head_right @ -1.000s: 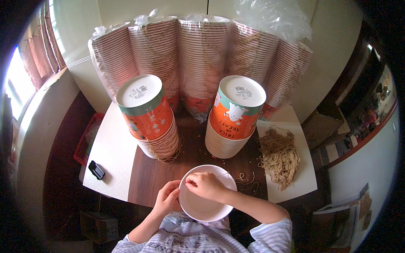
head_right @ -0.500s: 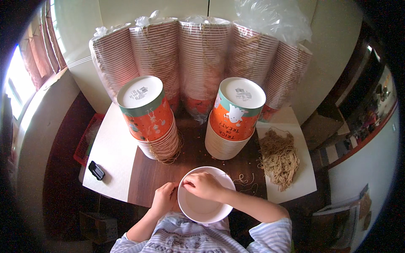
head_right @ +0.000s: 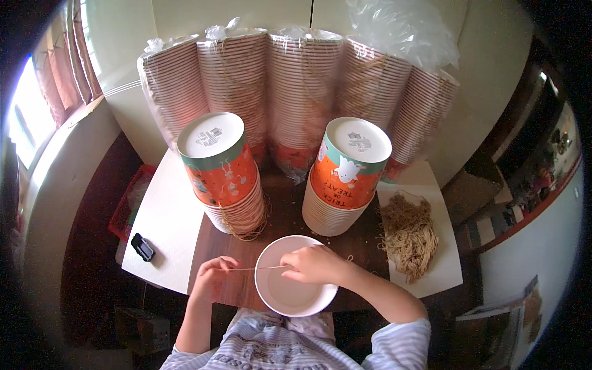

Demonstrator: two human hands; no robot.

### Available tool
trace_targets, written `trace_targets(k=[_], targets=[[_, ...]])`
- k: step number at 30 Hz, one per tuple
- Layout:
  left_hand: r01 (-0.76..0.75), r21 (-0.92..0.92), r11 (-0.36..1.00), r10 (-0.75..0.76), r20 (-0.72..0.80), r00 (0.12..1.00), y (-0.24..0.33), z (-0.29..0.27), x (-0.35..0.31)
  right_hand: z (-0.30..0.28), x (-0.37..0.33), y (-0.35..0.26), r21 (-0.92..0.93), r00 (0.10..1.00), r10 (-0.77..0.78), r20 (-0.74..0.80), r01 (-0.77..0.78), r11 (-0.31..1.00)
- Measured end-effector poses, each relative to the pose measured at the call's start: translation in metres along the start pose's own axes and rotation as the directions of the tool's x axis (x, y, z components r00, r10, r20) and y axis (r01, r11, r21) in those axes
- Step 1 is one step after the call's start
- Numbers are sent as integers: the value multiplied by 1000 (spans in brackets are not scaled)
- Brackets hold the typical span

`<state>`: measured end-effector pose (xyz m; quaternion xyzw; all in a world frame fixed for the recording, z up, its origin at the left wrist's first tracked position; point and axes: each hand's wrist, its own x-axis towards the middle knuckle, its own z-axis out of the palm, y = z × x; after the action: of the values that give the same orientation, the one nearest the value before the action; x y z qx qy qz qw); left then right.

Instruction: Manually tying thin rope or string handles onto the rims of decorated paper buckets.

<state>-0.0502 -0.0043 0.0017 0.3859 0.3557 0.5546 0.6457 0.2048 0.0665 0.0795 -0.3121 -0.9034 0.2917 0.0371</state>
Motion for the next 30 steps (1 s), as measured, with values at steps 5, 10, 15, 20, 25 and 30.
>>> trace_targets(k=[5,10,15,20,25,30], targets=[[-34,-339,940,94,160,983,19,10,9,-7,-19,-11,-17,996,82,-17,-82,996],[75,129,989,-96,166,981,34,39,25,-8,-15,-23,-1,957,-108,-268,112,994],[-56,449,892,-69,257,964,30,52,30,-10,-1,-29,43,921,-160,-356,187,981],[-44,459,887,-87,261,961,26,50,30,-3,8,-24,203,890,-31,-455,138,969],[58,275,960,-145,306,941,28,41,32,3,6,-20,-86,830,-261,-494,252,964],[84,201,976,-155,371,916,29,39,35,17,12,-23,-170,799,-274,-536,216,961]])
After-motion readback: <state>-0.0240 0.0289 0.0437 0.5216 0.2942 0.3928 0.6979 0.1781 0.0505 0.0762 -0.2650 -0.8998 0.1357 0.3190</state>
